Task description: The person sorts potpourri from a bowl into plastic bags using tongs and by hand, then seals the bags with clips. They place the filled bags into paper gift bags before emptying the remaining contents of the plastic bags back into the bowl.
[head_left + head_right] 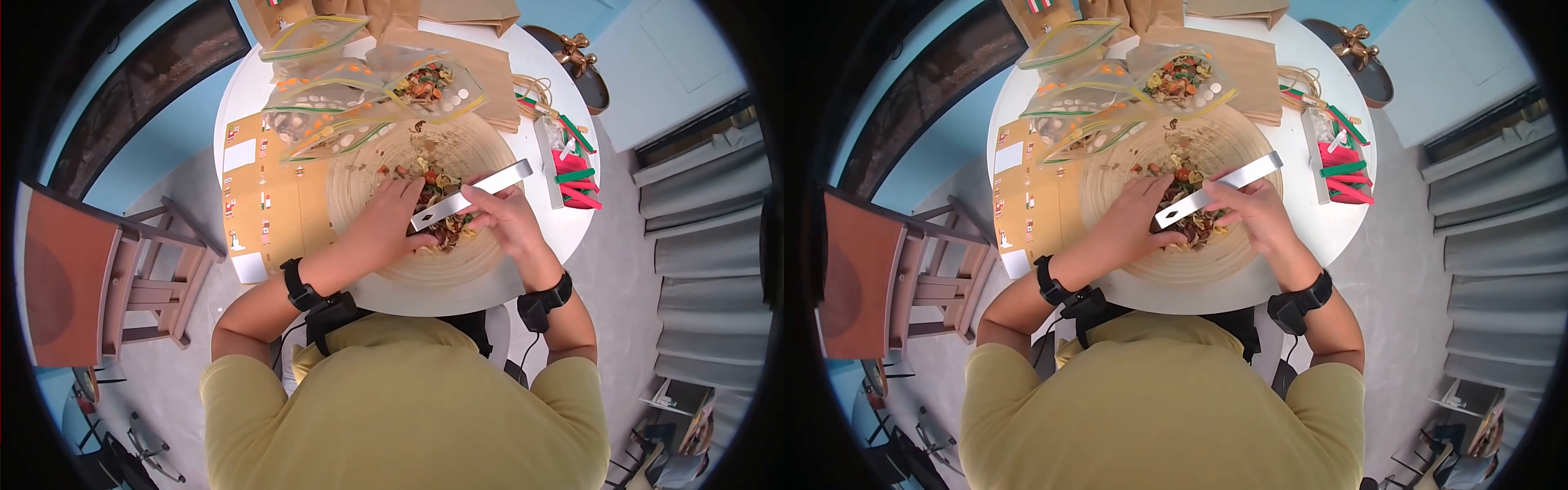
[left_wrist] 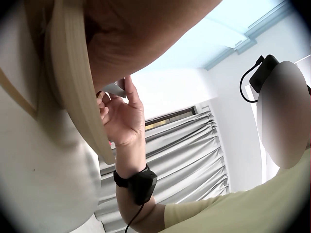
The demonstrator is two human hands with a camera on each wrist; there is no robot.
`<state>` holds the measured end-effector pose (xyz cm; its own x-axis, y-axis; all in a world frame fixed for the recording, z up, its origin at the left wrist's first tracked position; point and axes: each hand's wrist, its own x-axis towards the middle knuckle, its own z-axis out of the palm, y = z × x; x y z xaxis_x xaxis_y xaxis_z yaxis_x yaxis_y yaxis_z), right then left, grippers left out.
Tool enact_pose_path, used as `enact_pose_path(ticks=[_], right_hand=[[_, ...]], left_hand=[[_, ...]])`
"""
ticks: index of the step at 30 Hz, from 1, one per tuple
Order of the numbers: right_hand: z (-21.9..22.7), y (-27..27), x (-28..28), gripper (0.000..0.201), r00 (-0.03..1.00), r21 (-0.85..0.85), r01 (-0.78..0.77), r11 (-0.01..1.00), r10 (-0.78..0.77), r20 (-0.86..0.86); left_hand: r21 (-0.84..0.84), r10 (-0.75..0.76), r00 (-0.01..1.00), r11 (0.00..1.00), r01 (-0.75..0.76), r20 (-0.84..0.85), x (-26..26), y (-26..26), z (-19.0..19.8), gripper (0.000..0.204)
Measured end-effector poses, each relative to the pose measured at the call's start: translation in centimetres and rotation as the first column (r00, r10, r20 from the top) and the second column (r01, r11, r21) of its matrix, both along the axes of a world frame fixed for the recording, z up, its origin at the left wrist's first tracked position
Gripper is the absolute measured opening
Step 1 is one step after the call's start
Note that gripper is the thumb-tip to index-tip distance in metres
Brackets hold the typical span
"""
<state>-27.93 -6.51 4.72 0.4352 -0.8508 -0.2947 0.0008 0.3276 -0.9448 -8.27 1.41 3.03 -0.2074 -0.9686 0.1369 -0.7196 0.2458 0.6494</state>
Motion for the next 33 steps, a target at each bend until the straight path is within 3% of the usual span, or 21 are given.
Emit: enact_pose_path(ticks=[2,7,14,33], right_hand=[[-0.3,0.0,0.0,0.033,0.999,0.013,-0.037,0.999,0.037,-0.011],[-1.5,0.0,0.0,0.027,0.994,0.043,0.036,0.998,-0.041,0.105],[-1.7,-0.2,-0.3,0.027,0.988,0.068,0.061,0.996,-0.070,0.135],[1.8,-3.5,-0.8,0.021,0.965,-0.004,0.158,0.988,-0.153,0.212]], left_hand=[[-0.054,-0.003,1.000,0.999,0.003,-0.003,0.0,0.0,-0.3,0.075],[-0.070,-0.008,1.000,0.998,0.006,-0.029,0.1,0.0,-0.4,0.074],[-0.074,-0.013,0.998,0.997,0.008,-0.068,0.4,0.2,-0.3,0.073],[-0.172,0.114,0.993,0.979,-0.106,0.035,2.2,2.0,0.0,0.079]])
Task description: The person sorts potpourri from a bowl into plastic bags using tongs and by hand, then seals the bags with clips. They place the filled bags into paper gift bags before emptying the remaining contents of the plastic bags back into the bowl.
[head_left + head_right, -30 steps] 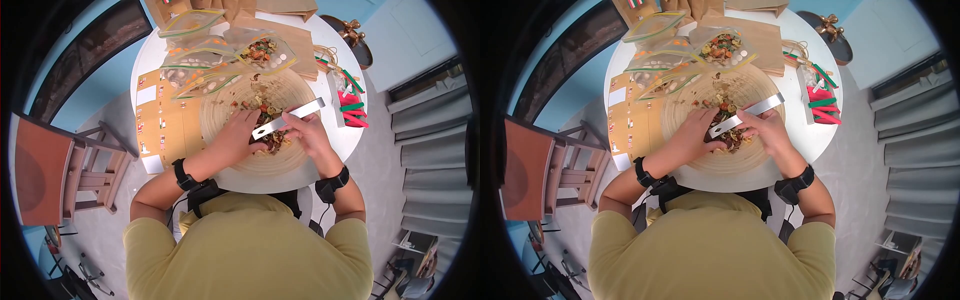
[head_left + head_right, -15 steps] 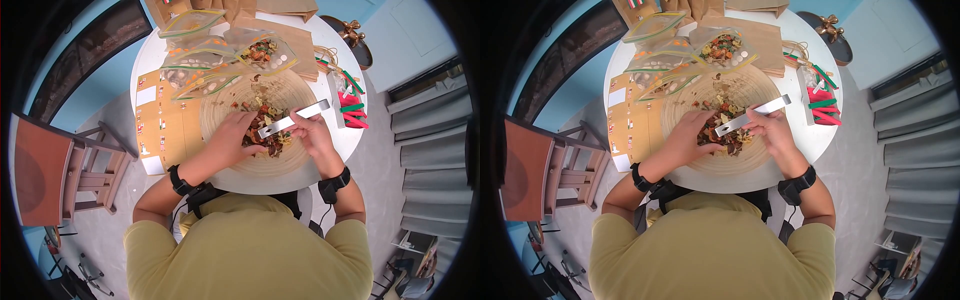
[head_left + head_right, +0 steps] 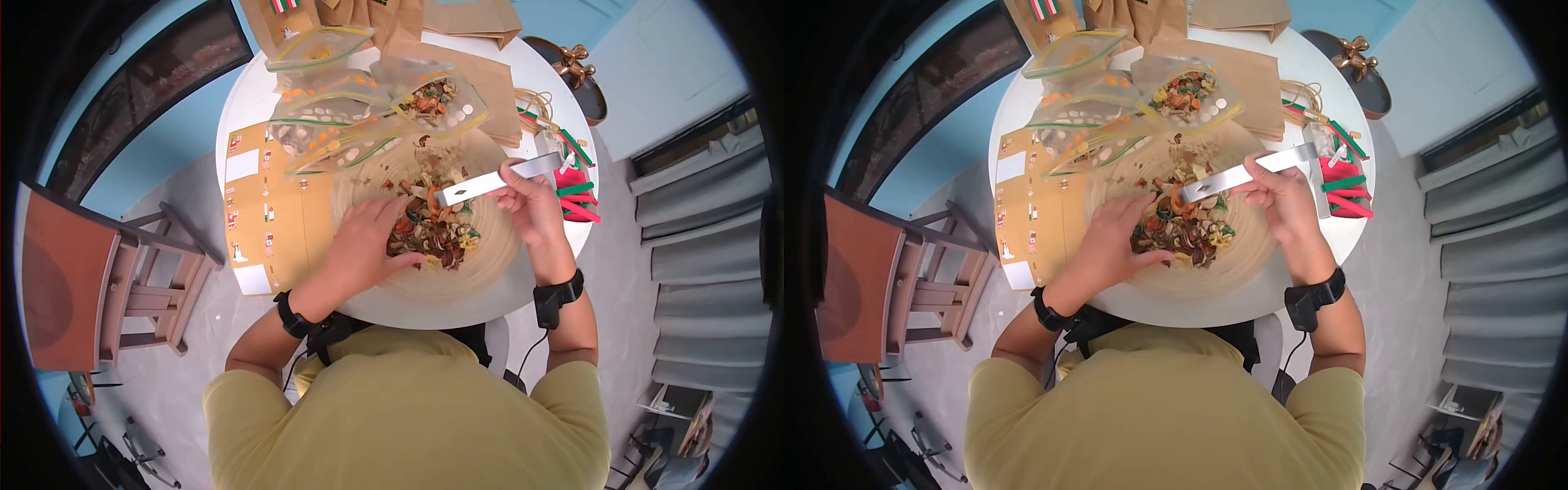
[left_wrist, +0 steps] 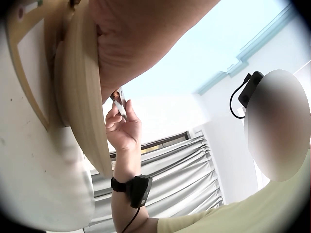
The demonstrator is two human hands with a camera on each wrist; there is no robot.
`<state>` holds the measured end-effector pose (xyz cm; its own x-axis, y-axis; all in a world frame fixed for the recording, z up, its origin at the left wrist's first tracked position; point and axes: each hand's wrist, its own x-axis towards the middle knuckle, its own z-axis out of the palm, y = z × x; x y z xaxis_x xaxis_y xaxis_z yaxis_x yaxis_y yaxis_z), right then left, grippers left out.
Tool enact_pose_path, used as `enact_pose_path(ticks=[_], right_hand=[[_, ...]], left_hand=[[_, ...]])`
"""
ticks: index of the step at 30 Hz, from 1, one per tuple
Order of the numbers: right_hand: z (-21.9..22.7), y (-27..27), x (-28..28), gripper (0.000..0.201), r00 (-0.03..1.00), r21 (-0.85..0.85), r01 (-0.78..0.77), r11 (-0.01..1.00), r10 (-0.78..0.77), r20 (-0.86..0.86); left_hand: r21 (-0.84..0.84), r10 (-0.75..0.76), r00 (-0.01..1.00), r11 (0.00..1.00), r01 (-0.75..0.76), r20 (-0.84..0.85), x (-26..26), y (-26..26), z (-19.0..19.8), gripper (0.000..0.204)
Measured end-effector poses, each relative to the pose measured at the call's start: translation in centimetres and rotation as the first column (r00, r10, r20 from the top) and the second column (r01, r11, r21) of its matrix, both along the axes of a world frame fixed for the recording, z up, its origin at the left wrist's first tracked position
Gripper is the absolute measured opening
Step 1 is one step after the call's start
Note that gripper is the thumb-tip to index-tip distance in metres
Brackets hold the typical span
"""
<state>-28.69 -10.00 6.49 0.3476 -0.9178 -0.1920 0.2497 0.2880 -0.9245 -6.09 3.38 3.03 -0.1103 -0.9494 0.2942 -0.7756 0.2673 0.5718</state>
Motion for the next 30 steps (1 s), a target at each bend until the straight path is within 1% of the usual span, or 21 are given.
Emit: enact_pose_path(ticks=[2,5,6,8,9,10,11,12,13,14,16,18,20,21,22,24,25,26,28,29,30], right_hand=[[1.0,-1.1,0.5,0.020,1.000,-0.033,0.007,0.999,-0.007,0.015],[2.7,-3.5,1.5,0.020,0.997,-0.105,0.079,0.991,-0.079,0.007],[2.9,-4.5,2.0,0.020,0.997,-0.108,0.079,0.991,-0.079,0.010],[3.1,-5.7,3.2,0.025,0.987,-0.211,0.157,0.965,-0.162,-0.006],[3.2,-5.6,4.2,0.029,0.974,-0.285,0.215,0.934,-0.226,-0.005],[3.2,-5.3,4.7,0.029,0.975,-0.284,0.214,0.935,-0.224,-0.002],[3.1,-4.8,4.9,0.029,0.955,-0.472,0.212,0.856,-0.284,-0.085],[3.0,-4.4,5.0,0.030,0.921,-0.642,0.180,0.745,-0.357,-0.155],[3.0,-3.8,4.8,0.031,0.905,-0.702,0.191,0.686,-0.400,-0.146],[3.3,-3.1,4.4,0.031,0.904,-0.700,0.188,0.689,-0.400,-0.151],[4.1,-1.3,3.0,0.032,0.924,-0.647,0.218,0.731,-0.369,-0.105],[3.9,-0.6,1.1,0.029,0.923,-0.657,0.195,0.728,-0.364,-0.129],[2.9,-0.7,-0.9,0.025,0.922,-0.488,0.101,0.867,-0.267,-0.282],[2.5,-0.7,-1.6,0.025,0.913,-0.436,0.066,0.897,-0.231,-0.337],[2.0,-1.0,-2.2,0.025,0.912,-0.438,0.065,0.897,-0.231,-0.339],[0.7,-1.7,-3.1,0.027,0.892,-0.269,0.101,0.958,-0.207,-0.402],[0.1,-1.9,-3.3,0.029,0.891,-0.218,0.098,0.971,-0.183,-0.415],[-0.4,-2.0,-3.1,0.029,0.892,-0.218,0.098,0.971,-0.183,-0.414],[-1.5,-1.8,-2.1,0.030,0.933,-0.063,0.004,0.998,-0.027,-0.358],[-2.0,-1.7,-1.5,0.030,0.935,-0.013,-0.040,0.999,0.033,-0.353],[-2.0,-1.3,-0.7,0.030,0.937,-0.014,-0.039,0.999,0.032,-0.348]], left_hand=[[-0.014,0.004,1.000,1.000,-0.004,-0.002,0.0,0.0,-0.1,0.079],[-0.006,0.006,1.000,1.000,-0.006,-0.002,0.0,0.0,-0.2,0.079],[-0.009,0.006,1.000,1.000,-0.006,0.000,0.0,-0.1,-0.2,0.079],[-0.005,0.014,1.000,1.000,-0.014,-0.008,-0.1,-0.1,-0.3,0.079],[-0.005,0.015,1.000,1.000,-0.015,-0.006,-0.1,0.0,-0.2,0.079],[0.003,0.015,1.000,1.000,-0.015,-0.010,-0.1,0.0,-0.2,0.080],[0.012,0.015,1.000,1.000,-0.015,-0.014,-0.1,0.0,-0.1,0.080],[0.013,0.016,1.000,1.000,-0.016,-0.013,0.0,0.0,0.0,0.080],[0.013,0.028,1.000,1.000,-0.028,-0.009,0.0,0.1,0.1,0.082],[0.016,0.039,0.999,0.999,-0.039,-0.007,0.0,0.2,0.1,0.084],[0.038,0.032,0.999,0.999,-0.031,-0.018,0.2,0.2,0.0,0.086],[0.058,0.019,0.999,0.998,-0.017,-0.028,0.3,0.2,0.0,0.089],[0.168,0.025,1.000,0.985,-0.023,-0.007,0.3,0.2,0.3,0.092],[0.168,0.024,1.000,0.986,-0.023,-0.008,0.4,0.1,0.4,0.092],[0.198,0.020,1.000,0.980,-0.018,-0.004,0.4,-0.1,0.5,0.093],[0.228,0.016,1.000,0.974,-0.015,-0.002,0.4,-0.5,0.5,0.094],[0.247,0.004,1.000,0.969,0.000,-0.014,0.5,-0.9,0.4,0.093],[0.267,-0.008,1.000,0.964,0.014,-0.025,0.5,-1.3,0.4,0.092],[0.264,-0.026,0.999,0.964,0.034,-0.034,0.3,-1.9,0.5,0.091],[0.262,-0.044,0.998,0.964,0.055,-0.046,0.2,-2.2,0.6,0.090],[0.262,-0.044,0.998,0.964,0.054,-0.041,0.1,-2.6,0.7,0.090]])
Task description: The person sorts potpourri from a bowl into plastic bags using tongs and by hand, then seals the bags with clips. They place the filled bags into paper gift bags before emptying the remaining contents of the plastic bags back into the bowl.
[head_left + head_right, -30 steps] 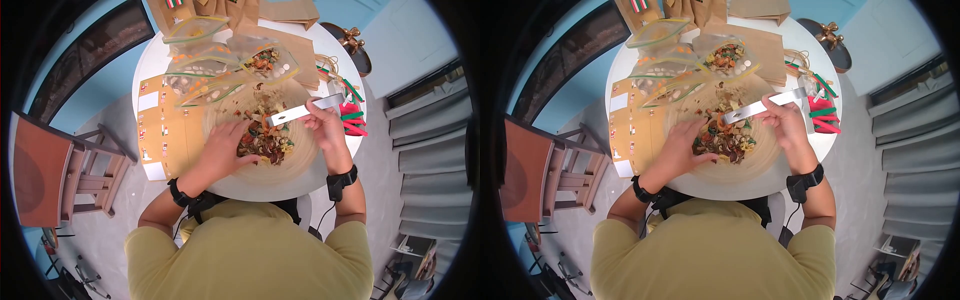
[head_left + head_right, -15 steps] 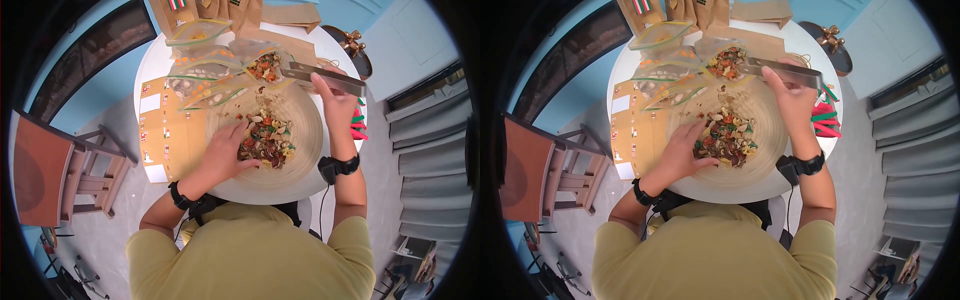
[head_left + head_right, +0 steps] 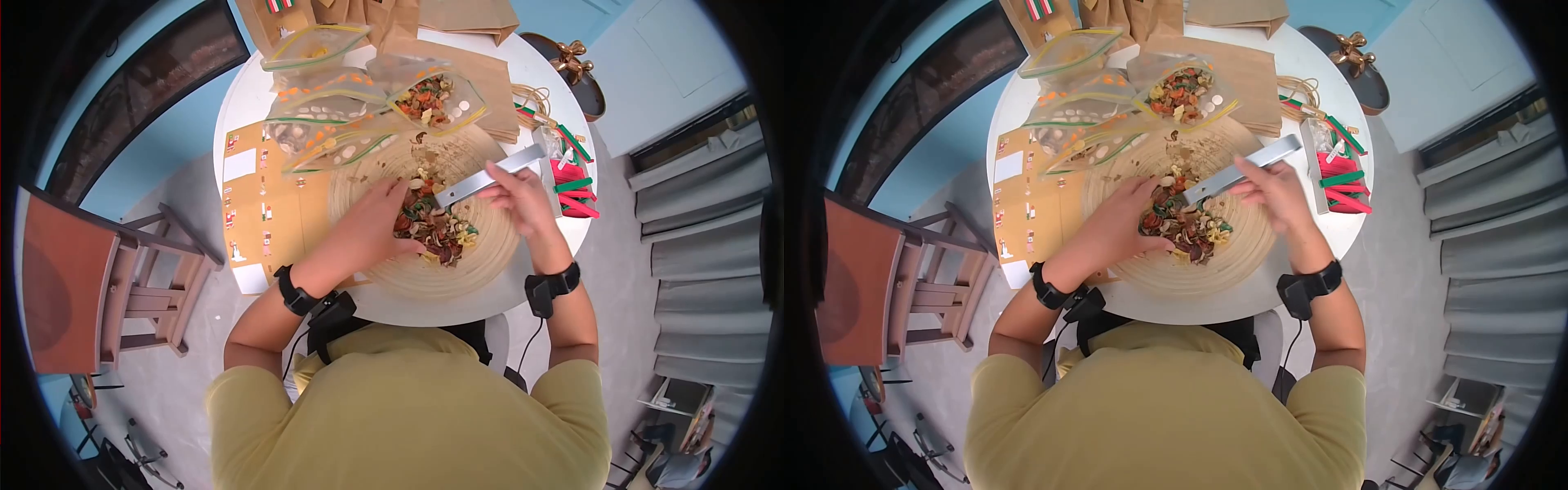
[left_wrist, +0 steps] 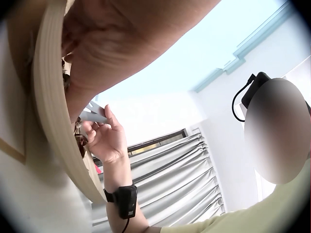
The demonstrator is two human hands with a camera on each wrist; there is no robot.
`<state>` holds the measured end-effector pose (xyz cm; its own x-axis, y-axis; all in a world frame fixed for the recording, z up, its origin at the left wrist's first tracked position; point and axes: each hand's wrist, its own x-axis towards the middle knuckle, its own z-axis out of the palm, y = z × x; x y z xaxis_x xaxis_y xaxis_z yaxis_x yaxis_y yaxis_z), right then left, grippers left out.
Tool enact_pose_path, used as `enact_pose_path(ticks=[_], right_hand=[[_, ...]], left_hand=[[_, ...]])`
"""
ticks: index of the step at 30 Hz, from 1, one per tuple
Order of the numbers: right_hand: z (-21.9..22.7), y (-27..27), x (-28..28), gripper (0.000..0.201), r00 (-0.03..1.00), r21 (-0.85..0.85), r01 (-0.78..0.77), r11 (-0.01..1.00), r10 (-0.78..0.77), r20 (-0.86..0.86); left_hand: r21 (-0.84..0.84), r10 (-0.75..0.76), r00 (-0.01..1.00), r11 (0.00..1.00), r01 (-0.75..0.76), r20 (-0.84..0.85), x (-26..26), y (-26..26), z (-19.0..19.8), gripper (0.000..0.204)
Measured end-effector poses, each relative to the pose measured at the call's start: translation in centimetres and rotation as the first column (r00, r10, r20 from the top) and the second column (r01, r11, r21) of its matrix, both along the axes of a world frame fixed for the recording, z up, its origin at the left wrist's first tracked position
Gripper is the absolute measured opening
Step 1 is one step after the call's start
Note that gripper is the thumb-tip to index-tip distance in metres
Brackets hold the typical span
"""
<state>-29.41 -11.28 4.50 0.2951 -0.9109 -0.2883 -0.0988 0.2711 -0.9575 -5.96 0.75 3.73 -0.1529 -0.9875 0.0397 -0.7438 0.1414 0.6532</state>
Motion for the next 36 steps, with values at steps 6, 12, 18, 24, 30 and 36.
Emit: enact_pose_path(ticks=[6,12,18,24,30,36], right_hand=[[-0.6,1.9,3.2,0.028,0.979,0.120,-0.134,0.984,0.112,0.172],[-0.9,2.2,3.2,0.026,0.979,0.139,-0.103,0.985,0.076,0.192],[-0.7,2.1,2.7,0.024,0.975,0.164,-0.074,0.984,0.037,0.220],[-0.2,1.3,1.8,0.030,0.974,0.129,-0.059,0.990,0.029,0.224],[1.0,-0.5,1.6,0.027,0.954,0.063,-0.042,0.997,0.021,0.298],[4.1,-4.3,3.1,0.021,0.931,-0.050,0.090,0.995,-0.066,0.360]], left_hand=[[0.008,-0.055,0.996,0.998,0.056,-0.073,-0.4,-0.8,-0.4,0.074],[-0.066,-0.055,0.993,0.997,0.048,-0.105,-0.6,-0.7,-0.7,0.062],[-0.123,-0.018,0.997,0.992,0.009,-0.075,-0.5,0.1,-0.6,0.064],[-0.184,0.067,0.997,0.980,-0.072,-0.031,0.0,1.7,-0.5,0.070],[-0.190,0.106,0.994,0.976,-0.109,-0.026,0.3,2.5,-0.3,0.073],[-0.203,0.111,0.992,0.972,-0.119,-0.053,0.3,2.6,-0.5,0.072]])
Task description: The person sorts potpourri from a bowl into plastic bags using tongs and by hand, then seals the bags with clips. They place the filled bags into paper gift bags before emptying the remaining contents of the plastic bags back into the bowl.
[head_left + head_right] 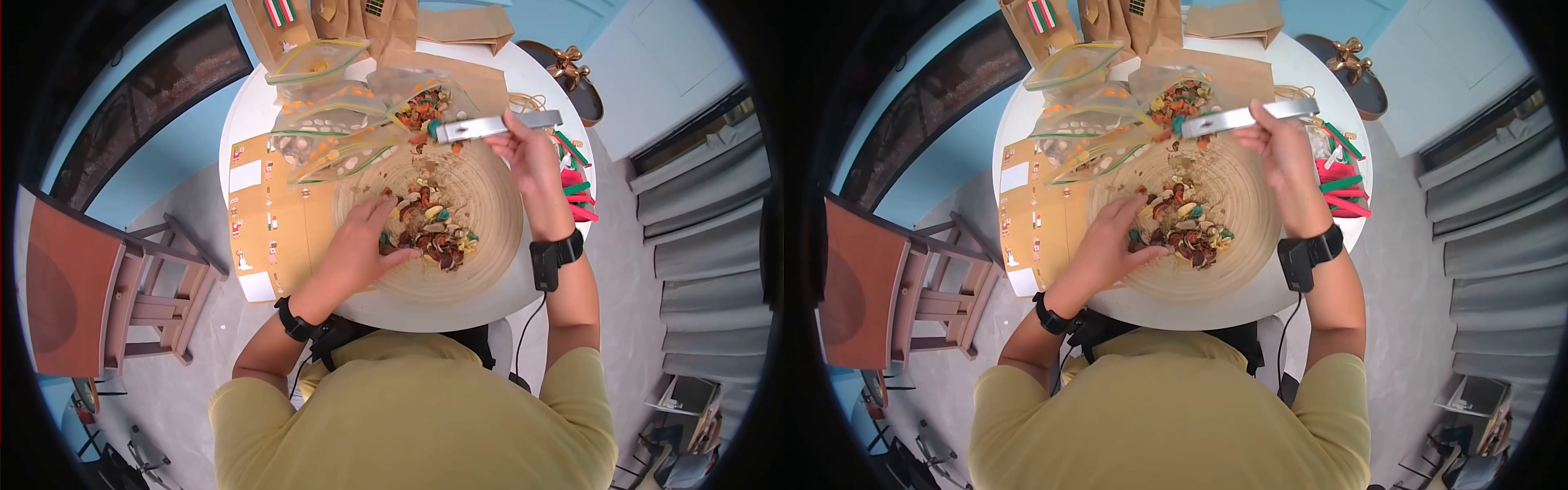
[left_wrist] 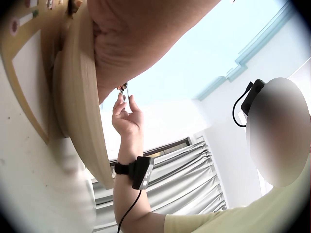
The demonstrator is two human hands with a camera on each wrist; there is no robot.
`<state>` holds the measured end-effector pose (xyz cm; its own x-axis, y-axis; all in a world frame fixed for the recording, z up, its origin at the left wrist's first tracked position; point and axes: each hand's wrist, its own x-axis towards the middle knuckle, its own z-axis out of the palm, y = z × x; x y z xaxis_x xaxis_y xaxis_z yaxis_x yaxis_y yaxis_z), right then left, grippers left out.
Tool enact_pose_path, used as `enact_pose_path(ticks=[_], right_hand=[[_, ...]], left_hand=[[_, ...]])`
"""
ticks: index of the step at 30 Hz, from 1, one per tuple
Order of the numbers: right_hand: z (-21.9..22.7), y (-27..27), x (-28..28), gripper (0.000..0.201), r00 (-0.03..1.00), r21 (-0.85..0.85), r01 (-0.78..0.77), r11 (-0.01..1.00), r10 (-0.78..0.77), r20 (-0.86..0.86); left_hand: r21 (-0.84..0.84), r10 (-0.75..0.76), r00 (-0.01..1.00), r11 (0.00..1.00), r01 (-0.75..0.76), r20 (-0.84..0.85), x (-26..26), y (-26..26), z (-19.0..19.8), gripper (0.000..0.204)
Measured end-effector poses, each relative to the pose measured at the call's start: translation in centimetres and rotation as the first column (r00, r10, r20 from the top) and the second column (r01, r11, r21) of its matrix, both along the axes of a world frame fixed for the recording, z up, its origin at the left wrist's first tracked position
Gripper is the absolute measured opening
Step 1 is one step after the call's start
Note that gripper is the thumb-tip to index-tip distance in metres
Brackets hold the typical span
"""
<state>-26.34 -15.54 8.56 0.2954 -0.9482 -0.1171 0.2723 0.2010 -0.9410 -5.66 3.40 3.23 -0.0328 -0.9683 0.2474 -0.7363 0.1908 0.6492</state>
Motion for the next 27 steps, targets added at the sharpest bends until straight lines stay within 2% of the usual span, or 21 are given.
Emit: enact_pose_path(ticks=[3,4,6,8,10,12,14,15,19,20,21,22,24,26,27], right_hand=[[0.8,-0.2,2.0,0.026,0.986,-0.207,0.163,0.965,-0.166,0.004],[0.7,0.0,2.7,0.026,0.986,-0.207,0.163,0.965,-0.166,0.006],[0.6,0.7,3.9,0.030,0.946,-0.508,0.198,0.838,-0.299,-0.125],[0.9,2.1,3.5,0.031,0.948,-0.558,0.184,0.809,-0.296,-0.117],[0.9,3.1,2.2,0.031,0.930,-0.692,0.167,0.702,-0.346,-0.126],[1.1,4.7,0.3,0.028,0.929,-0.692,0.144,0.708,-0.337,-0.151],[0.9,5.8,-2.0,0.025,0.943,-0.547,0.019,0.837,-0.197,-0.268],[0.6,6.3,-3.2,0.023,0.917,-0.454,0.010,0.891,-0.189,-0.352],[0.9,8.4,-6.6,0.020,0.874,-0.329,-0.045,0.943,-0.122,-0.470],[0.9,8.8,-7.0,0.020,0.873,-0.327,-0.044,0.944,-0.123,-0.472],[0.9,9.1,-7.4,0.020,0.875,-0.353,-0.131,0.926,-0.059,-0.480],[0.9,9.5,-7.7,0.020,0.873,-0.379,-0.216,0.900,0.004,-0.488],[0.5,10.5,-6.8,0.022,0.879,-0.385,-0.244,0.890,0.036,-0.475],[-0.3,10.9,-5.6,0.024,0.770,-0.484,-0.464,0.742,0.068,-0.635],[-0.6,11.2,-4.6,0.024,0.773,-0.487,-0.462,0.742,0.068,-0.630]], left_hand=[[-0.011,0.001,1.000,1.000,-0.001,-0.002,0.0,0.0,-0.1,0.073],[-0.015,-0.002,1.000,1.000,0.001,-0.012,0.0,0.0,-0.1,0.073],[-0.017,-0.003,1.000,1.000,0.003,-0.020,0.1,0.1,-0.2,0.074],[-0.029,-0.001,1.000,1.000,0.001,-0.005,0.2,0.2,-0.4,0.076],[-0.019,0.000,1.000,1.000,0.000,0.007,0.3,0.4,-0.4,0.077],[-0.006,-0.003,1.000,1.000,0.003,0.019,0.4,0.5,-0.1,0.078],[0.072,-0.035,0.999,0.997,0.034,0.010,0.5,0.6,0.5,0.079],[0.075,-0.038,0.999,0.996,0.037,0.006,0.5,0.8,0.8,0.079],[0.106,-0.055,0.997,0.993,0.049,0.054,0.5,1.2,1.3,0.076],[0.101,-0.058,0.996,0.994,0.050,0.074,0.4,1.3,1.3,0.072],[0.103,-0.062,0.995,0.993,0.054,0.073,0.3,1.3,1.4,0.072],[0.156,-0.061,0.996,0.987,0.051,0.062,0.2,1.4,1.5,0.064],[0.206,-0.062,0.996,0.977,0.048,0.059,0.0,1.3,1.6,0.056],[0.215,-0.100,0.995,0.972,0.094,0.013,-0.6,0.9,1.4,0.044],[0.216,-0.099,0.995,0.972,0.093,0.018,-0.8,0.5,1.0,0.044]])
